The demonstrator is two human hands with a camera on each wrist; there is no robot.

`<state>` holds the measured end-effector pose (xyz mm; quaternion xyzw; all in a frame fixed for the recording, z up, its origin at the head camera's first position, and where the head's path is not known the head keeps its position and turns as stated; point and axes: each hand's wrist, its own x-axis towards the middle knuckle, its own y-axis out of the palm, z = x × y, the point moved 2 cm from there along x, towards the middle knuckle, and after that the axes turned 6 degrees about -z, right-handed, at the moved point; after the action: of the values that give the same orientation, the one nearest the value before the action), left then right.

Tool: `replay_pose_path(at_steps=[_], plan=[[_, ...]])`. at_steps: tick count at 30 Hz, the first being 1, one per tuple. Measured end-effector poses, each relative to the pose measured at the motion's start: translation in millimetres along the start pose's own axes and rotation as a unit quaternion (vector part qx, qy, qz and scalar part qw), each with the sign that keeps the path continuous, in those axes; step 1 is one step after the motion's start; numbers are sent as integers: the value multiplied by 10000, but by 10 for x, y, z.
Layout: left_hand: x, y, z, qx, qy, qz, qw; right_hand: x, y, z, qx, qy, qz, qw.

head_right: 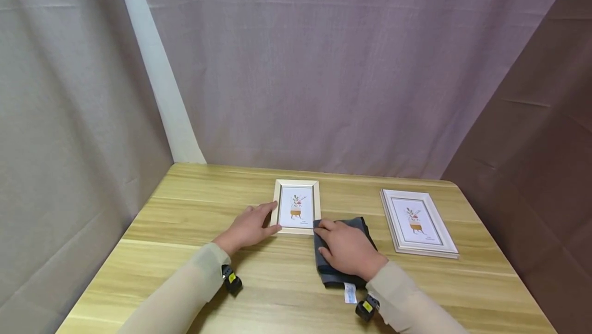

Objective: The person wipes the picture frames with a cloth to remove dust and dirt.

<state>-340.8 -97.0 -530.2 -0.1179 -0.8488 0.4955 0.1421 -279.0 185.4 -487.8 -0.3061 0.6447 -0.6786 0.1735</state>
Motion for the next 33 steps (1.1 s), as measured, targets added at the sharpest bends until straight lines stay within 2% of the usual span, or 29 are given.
replay_pose_path(at_steps=[5,14,22,33], plan=[[-28,-63,-38,98,34,27,9999,6,-4,48,-255,11,-54,9997],[-36,-93,-39,44,36,-9,10000,41,4,102,-622,-53,-203,9978],[-23,-72,-16,31,76,0,10000,100,18,66,-650,-79,-201,9977],[-25,-28,-12,29,-26,52,10000,227,57,-15,-751,3,-199,9970]])
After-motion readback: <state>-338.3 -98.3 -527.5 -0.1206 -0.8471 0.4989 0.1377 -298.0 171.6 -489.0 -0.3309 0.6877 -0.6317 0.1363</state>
